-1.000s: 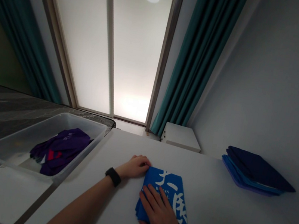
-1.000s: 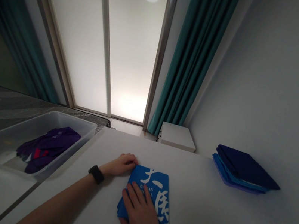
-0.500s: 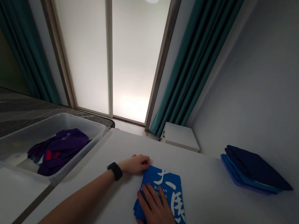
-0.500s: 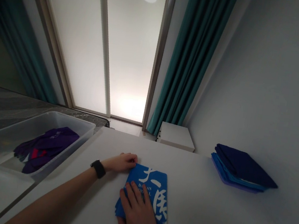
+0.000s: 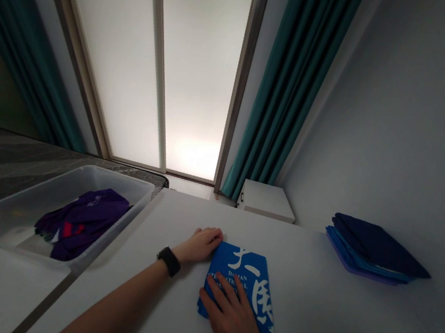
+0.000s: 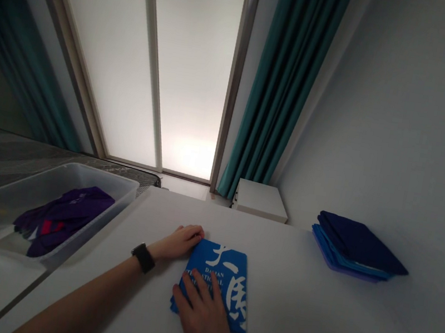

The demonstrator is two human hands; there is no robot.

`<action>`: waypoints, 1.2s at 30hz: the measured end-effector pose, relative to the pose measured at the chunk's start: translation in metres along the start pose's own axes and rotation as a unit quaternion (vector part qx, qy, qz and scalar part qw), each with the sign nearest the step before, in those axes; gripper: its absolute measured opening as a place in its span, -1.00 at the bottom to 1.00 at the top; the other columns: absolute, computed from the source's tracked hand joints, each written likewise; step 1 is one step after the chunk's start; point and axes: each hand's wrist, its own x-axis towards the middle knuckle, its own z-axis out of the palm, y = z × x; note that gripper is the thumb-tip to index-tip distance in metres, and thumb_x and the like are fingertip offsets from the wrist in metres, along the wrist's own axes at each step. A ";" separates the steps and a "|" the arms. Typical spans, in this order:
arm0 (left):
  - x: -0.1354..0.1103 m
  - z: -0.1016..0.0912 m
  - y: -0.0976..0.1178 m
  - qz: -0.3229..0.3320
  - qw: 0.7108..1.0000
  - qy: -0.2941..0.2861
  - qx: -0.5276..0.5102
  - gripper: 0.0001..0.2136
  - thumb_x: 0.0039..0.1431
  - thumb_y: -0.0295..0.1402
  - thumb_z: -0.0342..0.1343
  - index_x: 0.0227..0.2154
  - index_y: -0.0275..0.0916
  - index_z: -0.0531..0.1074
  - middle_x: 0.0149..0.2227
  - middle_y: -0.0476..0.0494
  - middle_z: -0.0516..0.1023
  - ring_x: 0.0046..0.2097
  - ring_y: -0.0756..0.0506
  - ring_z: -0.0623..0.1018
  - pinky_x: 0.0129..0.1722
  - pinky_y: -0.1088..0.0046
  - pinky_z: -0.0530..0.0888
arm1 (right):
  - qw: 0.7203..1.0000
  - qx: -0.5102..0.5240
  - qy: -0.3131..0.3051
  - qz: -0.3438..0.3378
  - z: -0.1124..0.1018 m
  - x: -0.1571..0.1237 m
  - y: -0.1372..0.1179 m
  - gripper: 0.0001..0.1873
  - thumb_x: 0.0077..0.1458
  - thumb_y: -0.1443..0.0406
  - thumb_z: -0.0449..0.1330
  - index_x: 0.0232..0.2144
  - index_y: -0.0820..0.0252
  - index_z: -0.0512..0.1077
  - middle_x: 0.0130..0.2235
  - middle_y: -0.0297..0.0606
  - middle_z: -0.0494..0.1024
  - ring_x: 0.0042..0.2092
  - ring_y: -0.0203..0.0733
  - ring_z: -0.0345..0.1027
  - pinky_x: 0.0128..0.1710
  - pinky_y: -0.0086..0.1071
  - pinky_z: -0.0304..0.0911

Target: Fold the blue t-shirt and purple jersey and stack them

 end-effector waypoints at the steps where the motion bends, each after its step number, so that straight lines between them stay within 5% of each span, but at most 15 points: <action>1: -0.001 -0.001 -0.002 0.007 1.000 0.000 -0.009 -0.75 0.34 -0.35 -0.21 -0.24 -0.17 0.39 -0.12 -0.07 0.54 -0.05 -0.13 0.47 0.03 0.26 0.28 | 1.000 0.001 0.001 0.003 0.001 -0.001 0.000 -0.53 0.22 0.44 0.08 0.16 0.04 0.32 0.20 -0.29 0.40 0.25 -0.06 0.18 0.31 0.01 -0.06; 5: -0.003 -0.005 -0.008 0.027 0.999 -0.004 -0.037 -0.75 0.33 -0.34 -0.16 -0.20 -0.16 0.45 -0.13 -0.04 0.56 -0.07 -0.09 0.49 0.00 0.37 0.33 | 1.000 0.003 0.012 0.018 0.001 -0.002 0.000 -0.52 0.23 0.44 0.05 0.18 0.05 0.30 0.19 -0.27 0.41 0.25 -0.11 0.18 0.32 -0.03 -0.07; 10: 0.000 -0.001 -0.007 0.023 0.999 0.006 -0.033 -0.82 0.29 -0.29 -0.04 -0.29 -0.18 0.45 -0.26 -0.04 0.53 -0.16 -0.12 0.48 -0.02 0.29 0.32 | 0.999 -0.022 0.039 0.009 0.001 -0.002 -0.001 -0.54 0.22 0.44 0.05 0.13 0.04 0.35 0.18 -0.29 0.42 0.23 -0.11 0.21 0.32 -0.06 -0.08; 17: 0.009 0.003 -0.001 0.045 0.998 0.018 -0.030 -0.84 0.31 -0.31 -0.07 -0.30 -0.19 0.40 -0.21 -0.05 0.46 -0.17 -0.08 0.46 -0.11 0.39 0.36 | 0.994 -0.057 0.093 0.007 0.000 -0.004 -0.002 -0.56 0.22 0.44 0.01 0.12 0.15 0.37 0.21 -0.24 0.38 0.28 -0.09 0.09 0.36 -0.05 -0.30; 25: 0.010 0.015 -0.008 0.050 0.998 0.043 0.013 -0.87 0.33 -0.36 -0.07 -0.31 -0.19 0.36 -0.24 -0.07 0.50 -0.14 -0.11 0.46 -0.09 0.36 0.34 | 0.999 -0.036 0.020 0.036 0.004 0.000 -0.006 -0.57 0.25 0.36 0.06 0.14 -0.01 0.33 0.20 -0.29 0.39 0.25 -0.10 0.17 0.34 -0.03 -0.25; 31: 0.012 0.026 -0.010 0.037 0.995 0.073 0.052 -0.84 0.36 -0.35 -0.11 -0.26 -0.20 0.37 -0.20 -0.13 0.50 -0.13 -0.15 0.46 -0.06 0.27 0.34 | 0.996 0.020 -0.063 0.052 0.001 -0.002 -0.012 -0.35 0.22 0.26 0.09 0.32 0.02 0.05 0.36 -0.25 0.08 0.35 -0.02 -0.07 0.35 0.06 -0.29; 36: -0.004 0.019 0.009 0.039 0.988 0.125 0.078 -0.73 0.35 -0.44 -0.18 0.00 -0.19 0.35 0.02 -0.20 0.44 0.04 -0.17 0.41 0.07 0.20 0.31 | 0.993 0.084 -0.032 0.078 -0.008 -0.009 -0.008 -0.33 0.28 0.31 -0.01 0.37 0.17 -0.11 0.35 -0.24 0.09 0.36 -0.12 -0.07 0.32 -0.11 -0.02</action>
